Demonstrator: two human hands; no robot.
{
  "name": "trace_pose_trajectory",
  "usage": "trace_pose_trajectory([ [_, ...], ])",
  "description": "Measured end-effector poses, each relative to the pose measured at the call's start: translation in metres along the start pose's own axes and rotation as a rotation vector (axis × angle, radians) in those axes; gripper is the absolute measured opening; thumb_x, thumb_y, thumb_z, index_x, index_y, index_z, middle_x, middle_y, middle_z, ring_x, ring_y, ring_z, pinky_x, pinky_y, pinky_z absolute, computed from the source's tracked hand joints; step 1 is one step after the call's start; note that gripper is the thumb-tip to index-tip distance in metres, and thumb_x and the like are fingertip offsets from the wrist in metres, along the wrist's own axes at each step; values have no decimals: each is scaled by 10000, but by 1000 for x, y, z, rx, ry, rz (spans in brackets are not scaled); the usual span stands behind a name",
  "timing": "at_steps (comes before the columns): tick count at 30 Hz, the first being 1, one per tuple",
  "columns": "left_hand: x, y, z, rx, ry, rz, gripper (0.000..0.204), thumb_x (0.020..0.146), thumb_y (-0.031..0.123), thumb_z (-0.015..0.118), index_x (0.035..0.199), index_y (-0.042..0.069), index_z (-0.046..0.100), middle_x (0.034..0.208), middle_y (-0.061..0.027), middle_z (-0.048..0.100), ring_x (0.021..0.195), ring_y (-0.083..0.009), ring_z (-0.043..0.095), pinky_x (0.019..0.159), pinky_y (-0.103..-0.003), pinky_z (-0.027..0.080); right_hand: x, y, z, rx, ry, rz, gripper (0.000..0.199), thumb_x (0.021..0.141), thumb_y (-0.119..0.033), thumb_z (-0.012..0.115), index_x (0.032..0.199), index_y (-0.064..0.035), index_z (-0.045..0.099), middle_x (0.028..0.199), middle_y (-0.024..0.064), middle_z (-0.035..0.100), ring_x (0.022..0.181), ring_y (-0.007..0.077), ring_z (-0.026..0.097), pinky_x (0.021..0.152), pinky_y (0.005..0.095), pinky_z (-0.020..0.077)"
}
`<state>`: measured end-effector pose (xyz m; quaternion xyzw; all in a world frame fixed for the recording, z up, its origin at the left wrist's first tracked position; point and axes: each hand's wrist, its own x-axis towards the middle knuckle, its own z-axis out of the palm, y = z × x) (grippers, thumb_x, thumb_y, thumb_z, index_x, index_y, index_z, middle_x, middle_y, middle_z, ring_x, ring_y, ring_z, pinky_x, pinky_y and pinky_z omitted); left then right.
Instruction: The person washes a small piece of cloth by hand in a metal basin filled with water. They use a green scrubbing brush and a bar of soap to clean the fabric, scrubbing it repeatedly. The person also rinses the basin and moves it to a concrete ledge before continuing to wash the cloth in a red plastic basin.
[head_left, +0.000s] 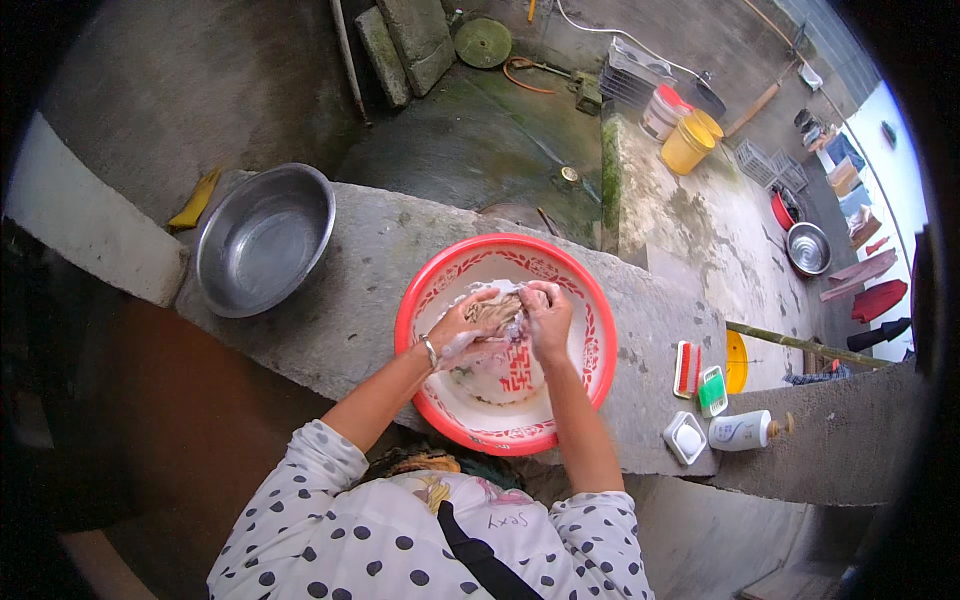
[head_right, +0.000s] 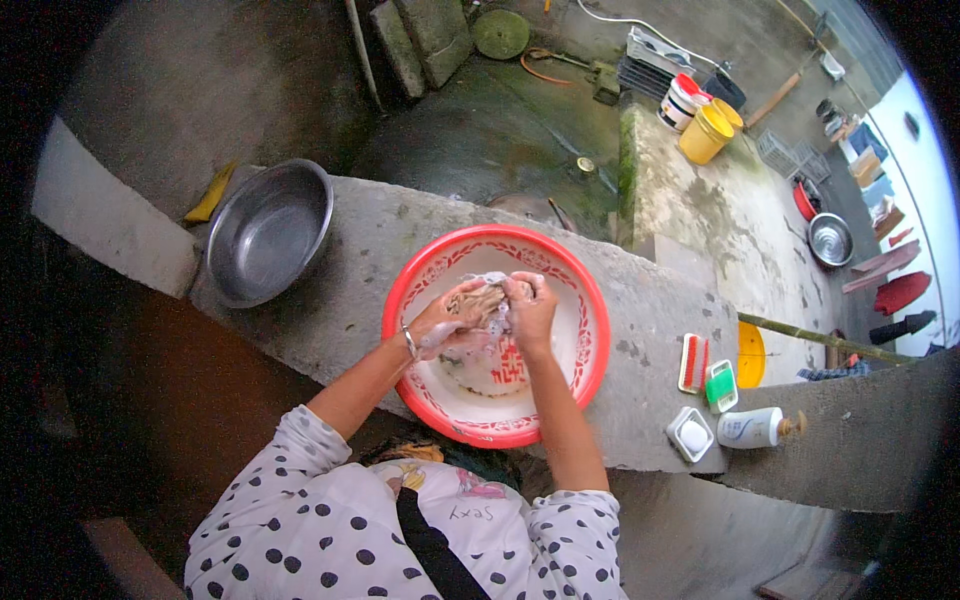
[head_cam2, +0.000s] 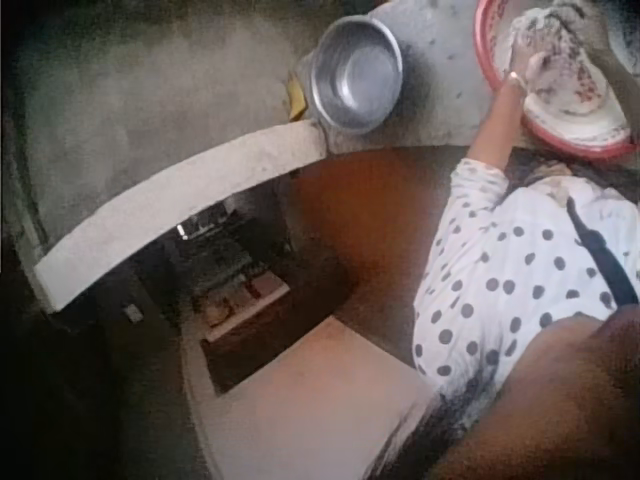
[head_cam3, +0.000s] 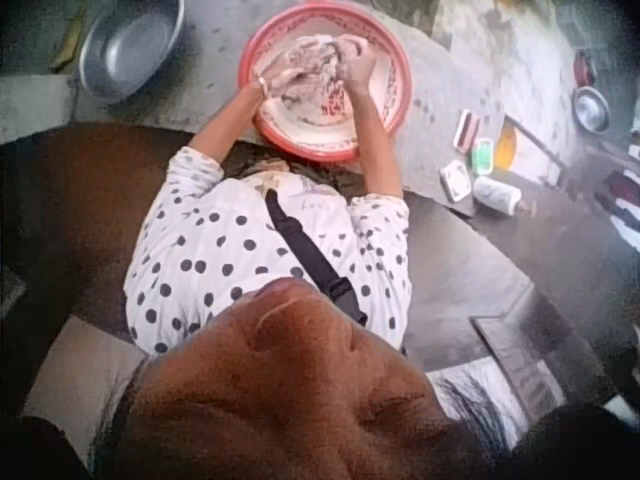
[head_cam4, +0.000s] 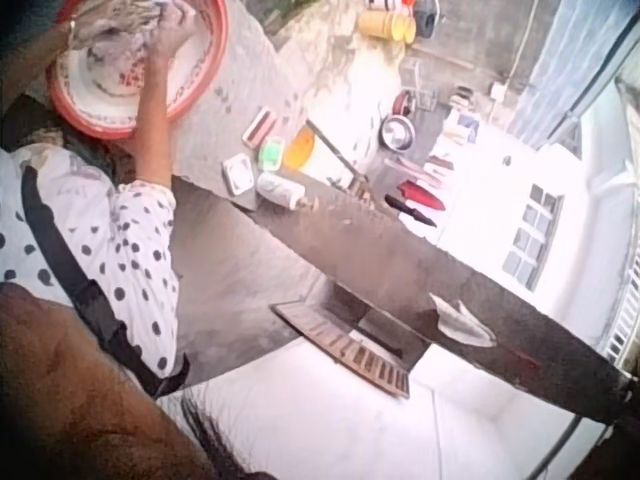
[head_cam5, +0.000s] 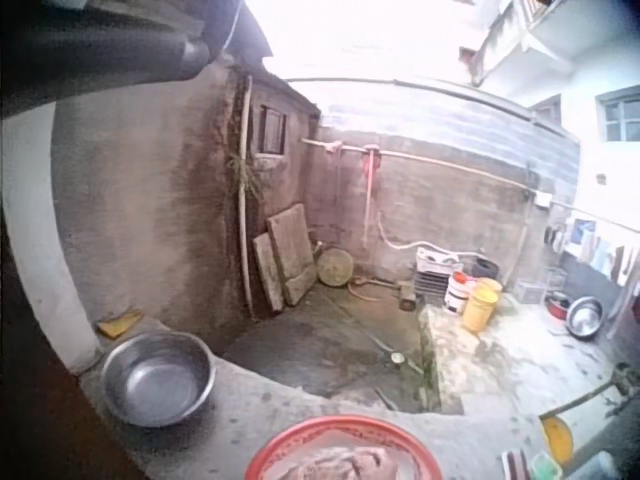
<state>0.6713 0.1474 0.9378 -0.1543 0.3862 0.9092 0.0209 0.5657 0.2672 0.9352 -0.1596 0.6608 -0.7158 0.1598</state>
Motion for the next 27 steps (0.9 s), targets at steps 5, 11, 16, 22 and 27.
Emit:
trace_pose_trajectory([
  [5, 20, -21, 0, -292, 205, -73, 224, 849, 308, 533, 783, 95, 552, 623, -16, 537, 553, -143, 534, 501, -273, 453, -40, -2, 39, -856, -24, -747, 119, 775, -133, 525, 745, -18, 517, 568, 116, 488, 497, 259, 510, 426, 352, 386],
  [11, 49, -56, -14, -254, 287, 11, 295, 845, 378, 511, 747, 102, 544, 615, -6, 519, 472, -115, 497, 415, -238, 392, -20, -1, 33, -678, 33, -303, 331, 858, -244, 468, 634, -4, 505, 497, 140, 484, 408, 232, 477, 406, 364, 359],
  [16, 7, -17, 32, -82, -31, -194, 335, 850, 443, 473, 793, 117, 524, 610, 26, 500, 459, -76, 476, 395, -200, 365, 12, 22, -6, -557, 67, -162, 312, 871, -259, 466, 703, -8, 544, 540, 165, 509, 421, 253, 478, 430, 358, 383],
  [22, 1, -6, 1, 22, -72, -198, 277, 792, 283, 624, 861, 24, 555, 674, -36, 552, 503, -64, 473, 481, -194, 408, 21, -21, -36, 266, -146, 377, 98, 803, -123, 595, 840, -37, 565, 658, 16, 558, 552, 77, 523, 499, 205, 433],
  [27, 1, 4, 6, -71, -63, -177, 181, 819, 224, 593, 833, 51, 544, 688, -39, 566, 501, -60, 468, 460, -188, 391, 15, -23, -51, 488, -186, 307, 87, 811, -27, 554, 897, -18, 547, 763, 24, 550, 602, 83, 528, 531, 205, 465],
])
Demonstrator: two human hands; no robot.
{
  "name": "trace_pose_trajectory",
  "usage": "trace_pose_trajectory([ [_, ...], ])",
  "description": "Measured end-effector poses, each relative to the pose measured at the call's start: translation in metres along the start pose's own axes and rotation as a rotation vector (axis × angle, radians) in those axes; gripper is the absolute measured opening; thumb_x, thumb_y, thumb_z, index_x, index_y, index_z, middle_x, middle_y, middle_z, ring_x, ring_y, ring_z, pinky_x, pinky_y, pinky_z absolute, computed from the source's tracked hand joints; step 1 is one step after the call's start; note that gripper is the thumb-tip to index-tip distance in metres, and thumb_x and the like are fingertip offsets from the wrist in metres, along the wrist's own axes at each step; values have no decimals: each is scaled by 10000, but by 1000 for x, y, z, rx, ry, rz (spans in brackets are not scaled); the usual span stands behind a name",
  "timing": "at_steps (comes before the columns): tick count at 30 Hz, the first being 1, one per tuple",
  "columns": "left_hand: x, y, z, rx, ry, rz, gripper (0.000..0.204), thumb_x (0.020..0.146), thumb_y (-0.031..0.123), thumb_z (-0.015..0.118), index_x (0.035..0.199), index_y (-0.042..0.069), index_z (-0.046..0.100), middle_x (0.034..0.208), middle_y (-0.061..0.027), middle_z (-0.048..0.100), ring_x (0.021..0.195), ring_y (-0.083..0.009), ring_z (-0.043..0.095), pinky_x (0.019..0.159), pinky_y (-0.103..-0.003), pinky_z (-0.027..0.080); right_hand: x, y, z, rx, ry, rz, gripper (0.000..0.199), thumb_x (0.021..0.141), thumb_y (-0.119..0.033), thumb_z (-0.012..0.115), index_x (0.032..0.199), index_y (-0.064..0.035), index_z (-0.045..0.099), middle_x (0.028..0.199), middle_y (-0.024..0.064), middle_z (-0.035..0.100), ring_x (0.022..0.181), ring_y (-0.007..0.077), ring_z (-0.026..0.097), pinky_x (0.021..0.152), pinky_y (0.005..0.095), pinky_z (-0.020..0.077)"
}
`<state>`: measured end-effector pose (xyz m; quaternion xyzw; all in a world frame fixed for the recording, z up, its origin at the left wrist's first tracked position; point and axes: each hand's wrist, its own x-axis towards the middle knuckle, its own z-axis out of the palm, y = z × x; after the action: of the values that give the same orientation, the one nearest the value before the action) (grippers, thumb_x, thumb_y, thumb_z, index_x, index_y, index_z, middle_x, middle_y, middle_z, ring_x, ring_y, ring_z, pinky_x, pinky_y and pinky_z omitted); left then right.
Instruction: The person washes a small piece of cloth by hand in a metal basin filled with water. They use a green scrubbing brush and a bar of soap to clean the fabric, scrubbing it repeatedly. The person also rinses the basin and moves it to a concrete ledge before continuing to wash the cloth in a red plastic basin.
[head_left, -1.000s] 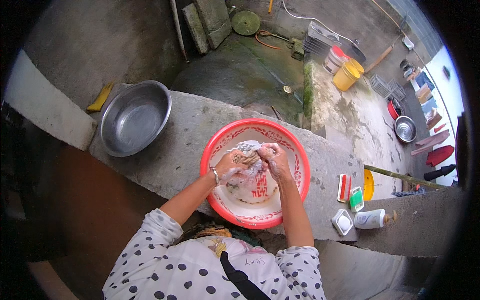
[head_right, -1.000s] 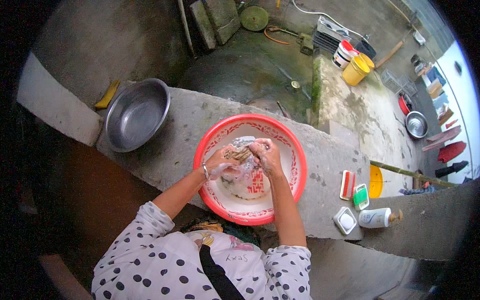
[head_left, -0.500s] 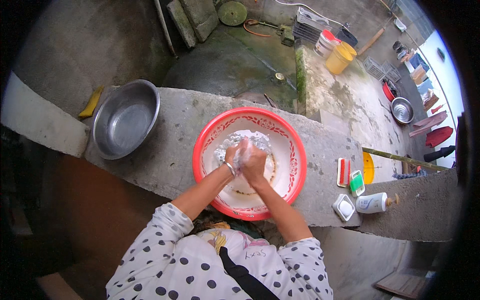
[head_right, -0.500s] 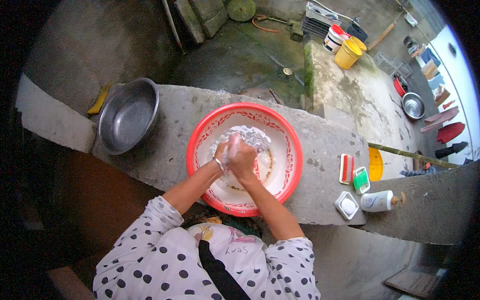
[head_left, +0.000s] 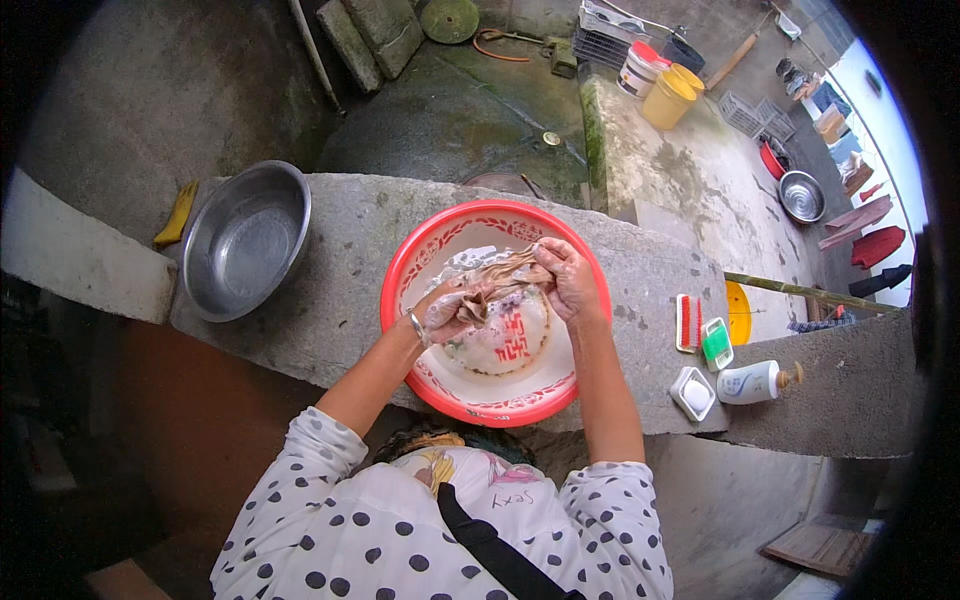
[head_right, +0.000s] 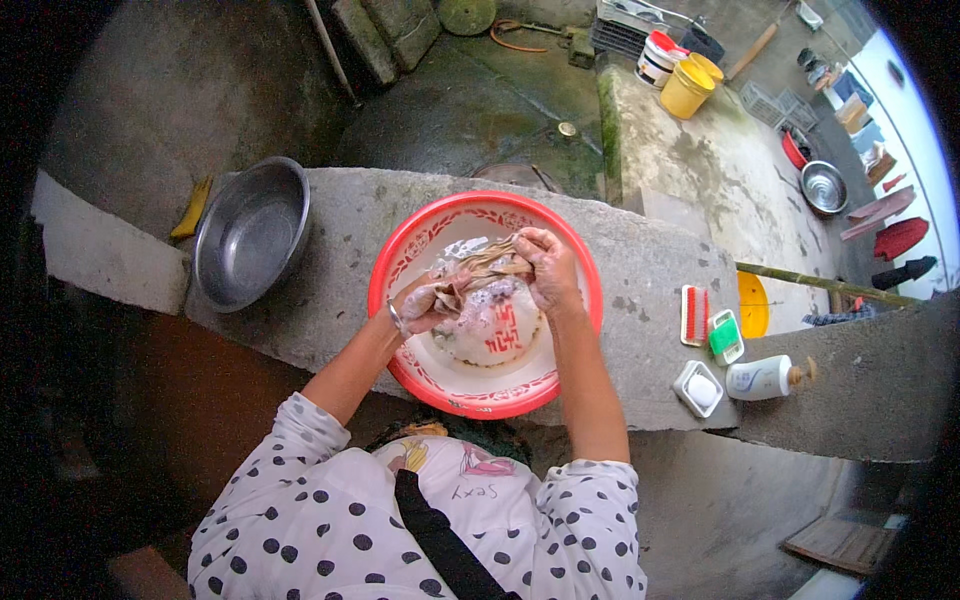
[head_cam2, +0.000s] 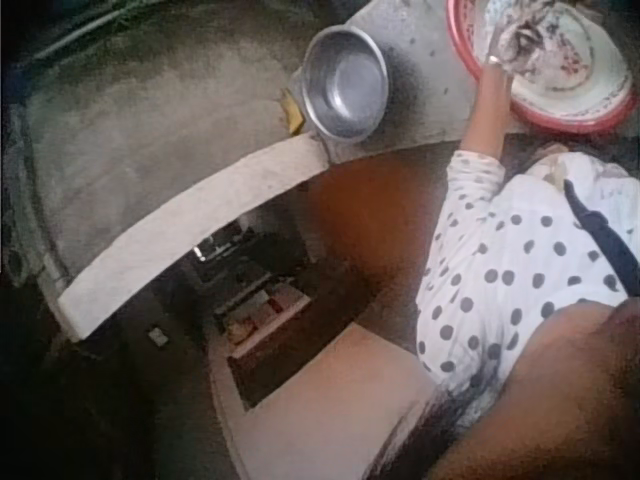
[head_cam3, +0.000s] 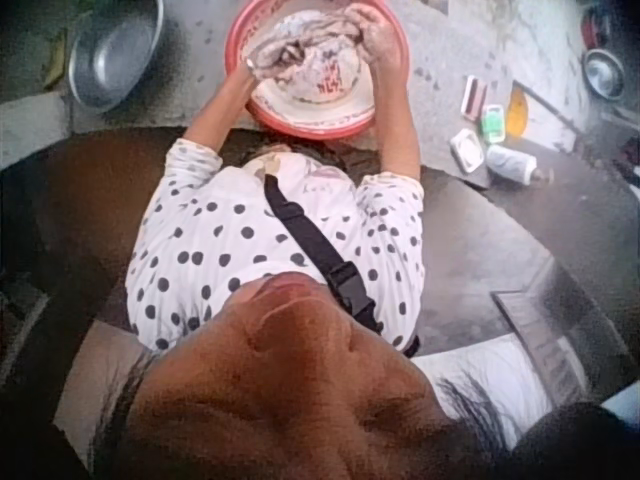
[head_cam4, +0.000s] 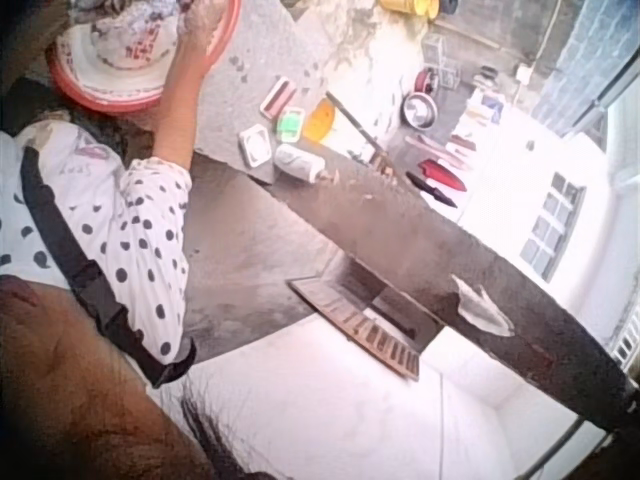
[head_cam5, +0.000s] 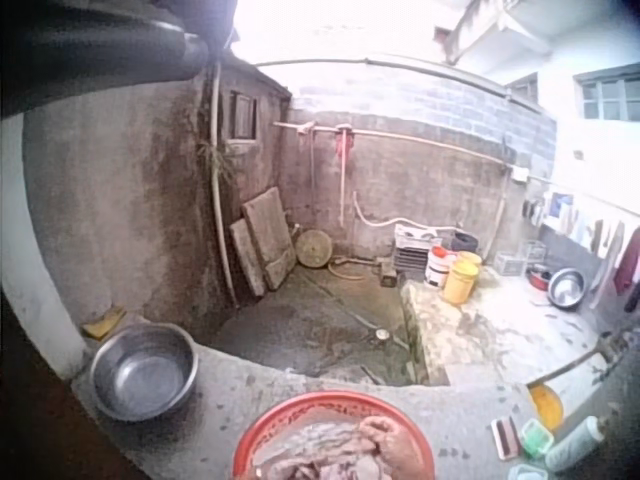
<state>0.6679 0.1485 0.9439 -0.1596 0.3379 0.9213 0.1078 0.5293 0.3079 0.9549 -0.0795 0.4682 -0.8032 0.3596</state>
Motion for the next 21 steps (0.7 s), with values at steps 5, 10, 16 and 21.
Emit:
trace_pose_trajectory([
  [5, 4, 0, 5, -126, -9, 48, 197, 847, 274, 548, 849, 77, 544, 702, -17, 567, 547, -85, 508, 490, -221, 433, -8, 18, 28, -229, 185, -182, 79, 856, -83, 493, 843, -32, 551, 664, 10, 518, 570, 101, 521, 506, 245, 441],
  [10, 22, -34, -13, -251, 167, 89, 256, 838, 375, 536, 871, 123, 561, 714, 1, 566, 601, -92, 538, 525, -247, 460, -26, 59, 67, -1089, 83, -668, 291, 886, -235, 441, 691, -36, 525, 600, 158, 509, 530, 291, 516, 497, 361, 400],
  [16, -1, -13, 42, -21, 137, 54, 310, 837, 379, 537, 959, 96, 555, 706, -4, 581, 498, -73, 511, 404, -197, 394, 3, 43, 32, -855, 342, -402, 488, 881, -374, 463, 532, -33, 456, 473, 71, 447, 429, 208, 424, 438, 329, 354],
  [21, -10, 3, 17, -56, -81, 26, 188, 845, 241, 558, 921, 72, 527, 633, 16, 503, 421, -51, 442, 355, -138, 285, 0, 7, 15, -259, 273, -38, 387, 834, -417, 529, 630, -95, 464, 527, -42, 402, 408, 65, 367, 361, 234, 310],
])
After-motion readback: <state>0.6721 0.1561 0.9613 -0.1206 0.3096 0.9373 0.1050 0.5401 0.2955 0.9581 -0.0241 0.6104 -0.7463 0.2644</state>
